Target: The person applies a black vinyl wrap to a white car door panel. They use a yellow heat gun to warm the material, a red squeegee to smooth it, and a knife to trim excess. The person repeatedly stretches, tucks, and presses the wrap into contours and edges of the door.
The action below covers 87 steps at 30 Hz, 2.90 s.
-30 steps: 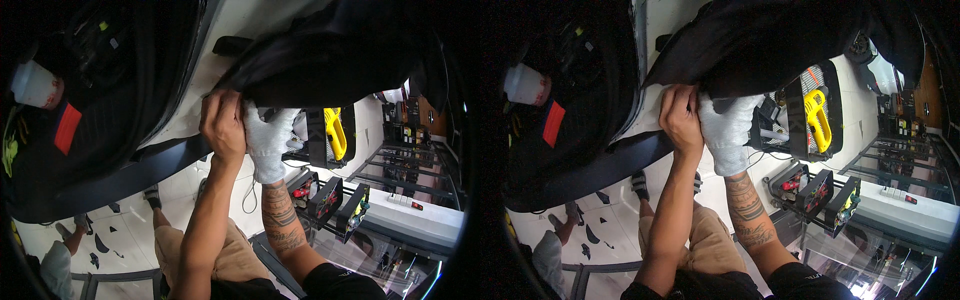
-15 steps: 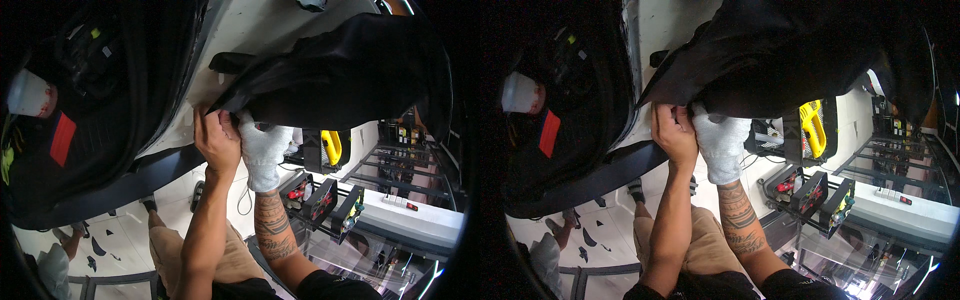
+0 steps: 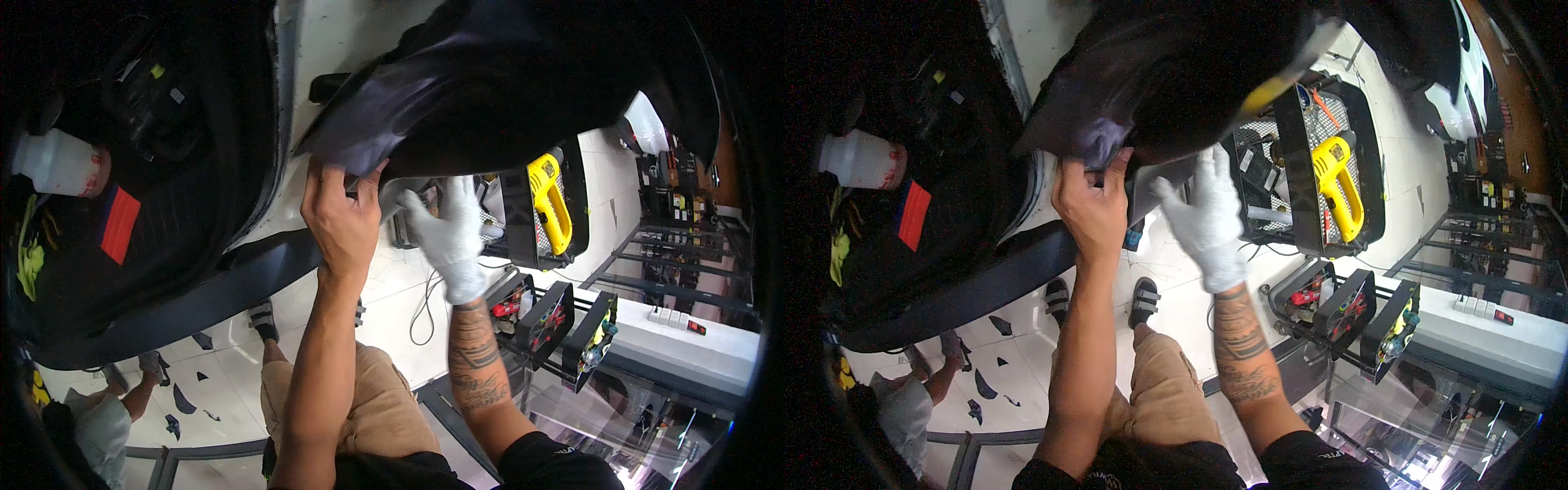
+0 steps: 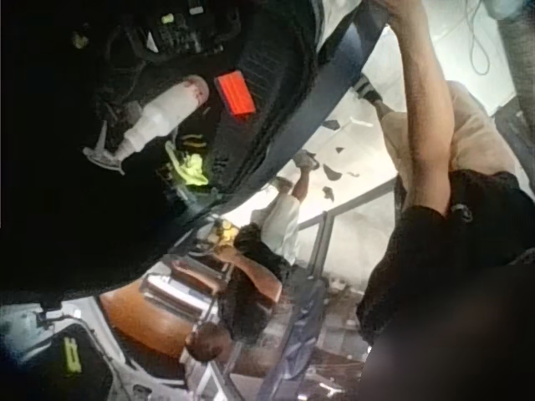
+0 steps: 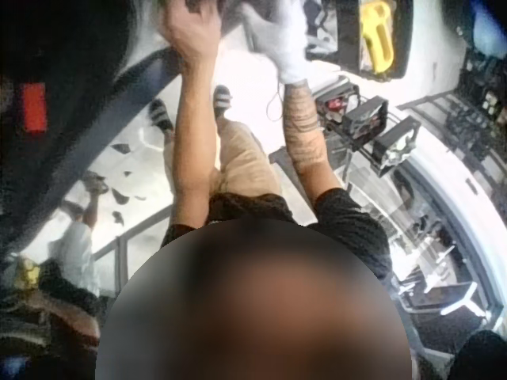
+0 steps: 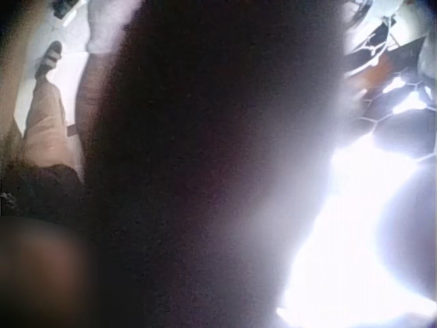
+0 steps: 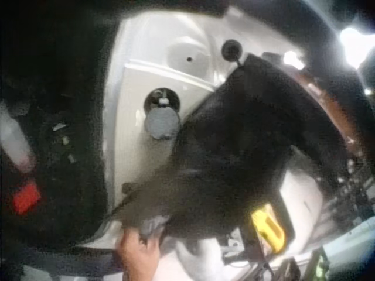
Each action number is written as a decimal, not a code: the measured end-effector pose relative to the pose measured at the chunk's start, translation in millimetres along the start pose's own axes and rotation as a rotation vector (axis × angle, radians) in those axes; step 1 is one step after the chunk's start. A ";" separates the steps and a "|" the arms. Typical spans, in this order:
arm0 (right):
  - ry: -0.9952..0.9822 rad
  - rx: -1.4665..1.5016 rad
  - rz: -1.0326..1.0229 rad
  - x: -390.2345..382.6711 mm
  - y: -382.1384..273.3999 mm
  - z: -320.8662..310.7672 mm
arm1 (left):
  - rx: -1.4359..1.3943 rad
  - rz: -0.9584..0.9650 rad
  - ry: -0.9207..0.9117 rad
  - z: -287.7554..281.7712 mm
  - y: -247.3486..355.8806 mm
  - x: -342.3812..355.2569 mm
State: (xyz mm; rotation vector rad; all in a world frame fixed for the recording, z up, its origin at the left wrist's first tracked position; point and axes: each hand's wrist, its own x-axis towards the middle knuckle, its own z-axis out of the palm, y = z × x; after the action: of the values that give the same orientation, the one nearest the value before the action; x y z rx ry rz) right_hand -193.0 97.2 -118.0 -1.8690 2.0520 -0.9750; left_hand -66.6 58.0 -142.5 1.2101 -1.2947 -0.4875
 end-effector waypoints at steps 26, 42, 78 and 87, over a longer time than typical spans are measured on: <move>-0.390 -0.275 0.577 0.3 296.4 -189.1 | -0.043 -0.057 -0.159 -23.9 1.9 39.0; 0.316 0.205 0.772 -307.5 -23.8 -226.5 | -0.272 -0.229 -0.459 -44.3 -7.5 58.4; -0.001 0.532 1.284 -390.3 -91.4 -35.3 | -0.361 -0.183 -0.555 -44.8 -20.2 64.2; 0.009 0.584 1.237 -372.3 -87.2 -59.7 | -0.335 -0.192 -0.542 -47.1 -17.3 68.7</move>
State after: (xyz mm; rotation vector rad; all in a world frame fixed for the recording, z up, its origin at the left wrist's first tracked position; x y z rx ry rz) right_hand -88.1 469.7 -125.3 -0.1627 2.0196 -0.9675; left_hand 0.9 12.6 -117.9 0.9510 -1.4734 -1.1843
